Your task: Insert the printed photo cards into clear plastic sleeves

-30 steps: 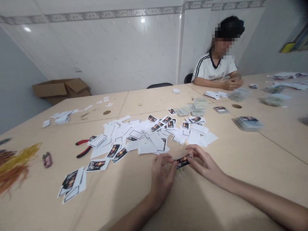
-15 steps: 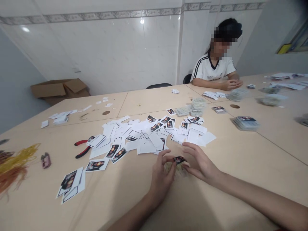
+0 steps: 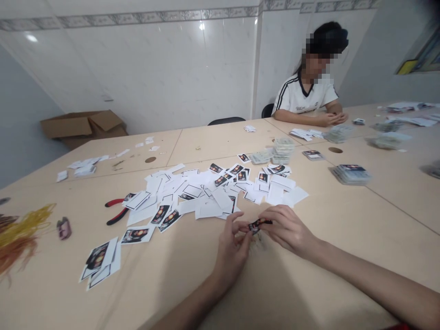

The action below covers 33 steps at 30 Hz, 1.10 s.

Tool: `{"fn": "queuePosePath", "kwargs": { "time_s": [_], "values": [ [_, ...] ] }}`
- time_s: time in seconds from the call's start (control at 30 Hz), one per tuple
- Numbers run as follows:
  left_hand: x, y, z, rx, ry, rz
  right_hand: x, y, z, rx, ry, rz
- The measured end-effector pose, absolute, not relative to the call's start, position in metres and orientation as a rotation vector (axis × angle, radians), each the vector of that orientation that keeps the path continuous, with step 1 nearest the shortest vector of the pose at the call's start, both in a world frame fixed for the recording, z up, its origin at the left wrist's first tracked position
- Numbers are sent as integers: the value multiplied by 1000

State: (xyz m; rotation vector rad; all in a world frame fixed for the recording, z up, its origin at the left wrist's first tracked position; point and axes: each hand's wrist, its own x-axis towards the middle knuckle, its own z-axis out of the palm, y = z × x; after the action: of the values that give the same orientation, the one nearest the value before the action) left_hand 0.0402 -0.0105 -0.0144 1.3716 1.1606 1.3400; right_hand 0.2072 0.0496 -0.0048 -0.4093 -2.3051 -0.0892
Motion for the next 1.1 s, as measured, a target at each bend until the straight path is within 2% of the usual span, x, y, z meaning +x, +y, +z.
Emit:
{"fn": "queuePosePath", "kwargs": {
  "time_s": [0.5,1.1],
  "values": [
    [44,-11,-10,1203,1196,1272,206,47,-10,-433,-2453,-324],
    [47,-21,-7,1670,1455,1311,205,46,-7,-470,-2433,-169]
  ]
}}
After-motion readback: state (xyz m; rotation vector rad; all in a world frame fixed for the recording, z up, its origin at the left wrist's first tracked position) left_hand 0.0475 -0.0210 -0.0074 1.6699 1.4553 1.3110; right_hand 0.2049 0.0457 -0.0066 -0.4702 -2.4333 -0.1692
